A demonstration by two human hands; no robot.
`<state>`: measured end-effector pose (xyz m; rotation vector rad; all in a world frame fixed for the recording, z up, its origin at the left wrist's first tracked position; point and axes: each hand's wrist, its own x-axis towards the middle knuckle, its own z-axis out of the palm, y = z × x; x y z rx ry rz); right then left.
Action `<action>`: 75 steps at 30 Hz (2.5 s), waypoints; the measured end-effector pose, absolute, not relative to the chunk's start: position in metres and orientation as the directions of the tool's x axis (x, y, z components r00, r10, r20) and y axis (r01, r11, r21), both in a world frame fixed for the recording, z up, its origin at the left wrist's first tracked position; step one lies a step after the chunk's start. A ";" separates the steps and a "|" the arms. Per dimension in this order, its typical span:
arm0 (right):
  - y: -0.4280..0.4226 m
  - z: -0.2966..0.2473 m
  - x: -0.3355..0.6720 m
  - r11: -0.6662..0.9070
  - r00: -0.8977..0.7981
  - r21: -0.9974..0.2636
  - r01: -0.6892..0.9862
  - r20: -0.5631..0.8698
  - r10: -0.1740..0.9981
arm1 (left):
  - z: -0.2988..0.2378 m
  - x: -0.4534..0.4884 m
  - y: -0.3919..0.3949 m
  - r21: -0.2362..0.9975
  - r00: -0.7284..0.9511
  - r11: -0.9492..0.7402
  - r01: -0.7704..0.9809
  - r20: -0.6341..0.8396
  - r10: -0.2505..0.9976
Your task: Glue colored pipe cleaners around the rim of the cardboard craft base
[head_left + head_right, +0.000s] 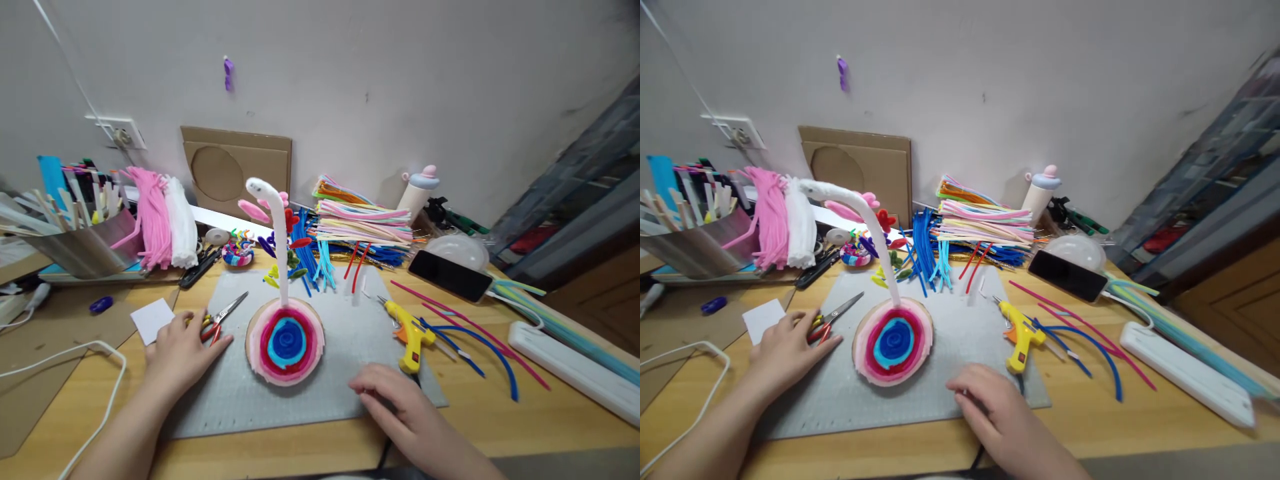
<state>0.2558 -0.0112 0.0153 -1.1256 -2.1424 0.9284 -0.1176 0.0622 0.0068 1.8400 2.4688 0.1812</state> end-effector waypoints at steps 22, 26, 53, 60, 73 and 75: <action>0.059 -0.052 0.357 0.301 -0.135 -0.386 0.872 0.401 0.906 | -0.008 -0.055 0.005 0.421 0.057 -0.159 0.893 0.245 0.968; 0.063 -0.044 0.350 0.327 -0.170 -0.384 0.863 0.388 0.906 | -0.007 -0.051 0.003 0.398 0.172 -0.247 0.884 0.216 0.961; 0.042 0.054 0.242 0.495 -0.570 -0.366 0.788 -0.130 0.811 | 0.017 -0.008 0.059 0.327 0.686 -0.643 0.692 -0.019 0.728; 0.054 0.030 0.218 0.542 -0.663 -0.592 0.597 0.017 0.749 | 0.009 -0.013 0.064 0.357 0.713 -0.682 0.639 0.059 0.698; 0.065 0.018 0.223 0.419 -0.694 -0.821 0.389 0.038 0.719 | 0.021 -0.019 0.062 0.654 0.476 -0.642 0.400 0.450 0.756; 0.066 0.018 0.223 0.412 -0.696 -0.824 0.388 0.031 0.717 | 0.025 -0.020 0.062 0.685 0.476 -0.634 0.359 0.450 0.756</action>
